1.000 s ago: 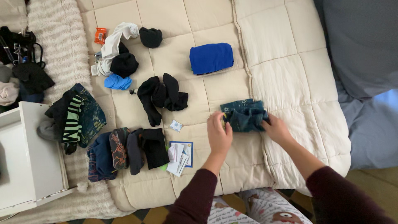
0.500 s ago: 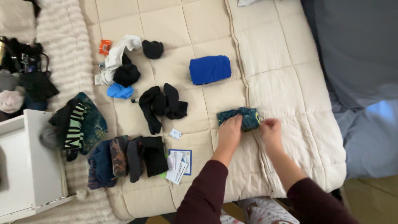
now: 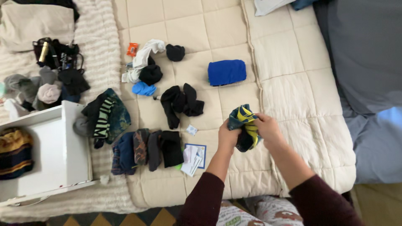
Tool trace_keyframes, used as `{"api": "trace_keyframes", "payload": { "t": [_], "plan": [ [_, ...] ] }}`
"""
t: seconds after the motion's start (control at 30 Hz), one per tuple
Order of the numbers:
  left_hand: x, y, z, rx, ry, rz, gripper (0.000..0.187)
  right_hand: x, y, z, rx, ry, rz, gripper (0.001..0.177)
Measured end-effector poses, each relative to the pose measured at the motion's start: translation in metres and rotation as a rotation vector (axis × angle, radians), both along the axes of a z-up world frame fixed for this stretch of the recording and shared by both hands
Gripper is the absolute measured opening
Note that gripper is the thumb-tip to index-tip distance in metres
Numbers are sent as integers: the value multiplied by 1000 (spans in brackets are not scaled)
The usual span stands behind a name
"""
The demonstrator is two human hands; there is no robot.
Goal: The person wipes the inside of a white drawer with a white cloth, then folds a hat and several pairs of underwear and places them into the drawer.
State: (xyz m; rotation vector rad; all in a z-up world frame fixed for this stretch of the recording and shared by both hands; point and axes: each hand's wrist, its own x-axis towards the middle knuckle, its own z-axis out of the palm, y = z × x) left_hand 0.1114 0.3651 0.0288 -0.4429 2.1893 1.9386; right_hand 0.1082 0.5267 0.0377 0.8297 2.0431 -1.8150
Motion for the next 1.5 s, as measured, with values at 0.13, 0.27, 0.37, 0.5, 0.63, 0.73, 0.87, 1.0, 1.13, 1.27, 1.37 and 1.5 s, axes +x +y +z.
{"api": "trace_keyframes", "payload": {
  "t": [0.13, 0.27, 0.37, 0.5, 0.63, 0.73, 0.87, 1.0, 1.13, 1.27, 1.37, 1.5],
  "plan": [
    [7, -28, -24, 397, -268, 63, 44, -16, 9, -2, -640, -243, -192, 23],
    [24, -40, 5, 910, -445, 11, 51, -26, 19, 12, -703, -227, -104, 19],
    [35, -33, 44, 1155, -371, -166, 64, -21, 15, 26, -861, -255, 306, 21],
    [36, -31, 82, 1196, -282, -275, 75, -16, -2, 39, -842, -233, 509, 26],
    [31, -34, 77, 1208, -273, -127, 75, -11, 2, 53, -705, 108, 234, 24],
    [25, -36, 59, 1280, -273, 9, 67, 2, 14, 90, 354, 445, 52, 27],
    [20, -37, 48, 1381, -303, 57, 59, 25, 27, 161, 624, 1053, 541, 40],
    [19, -34, 58, 1443, -306, 76, 58, 18, 27, 209, 574, 907, 870, 48],
    [28, -26, 76, 1486, -278, 46, 56, 12, 35, 226, 433, 851, 1025, 38],
    [23, -14, 102, 1486, -188, 128, 54, 11, 40, 208, 390, 953, 929, 25],
    [12, 2, 120, 1614, -180, 225, 52, 9, 24, 166, 431, 933, 465, 19],
    [6, 28, 135, 1722, -108, 262, 55, 10, -27, 125, -7, 691, -248, 7]
  ]
}}
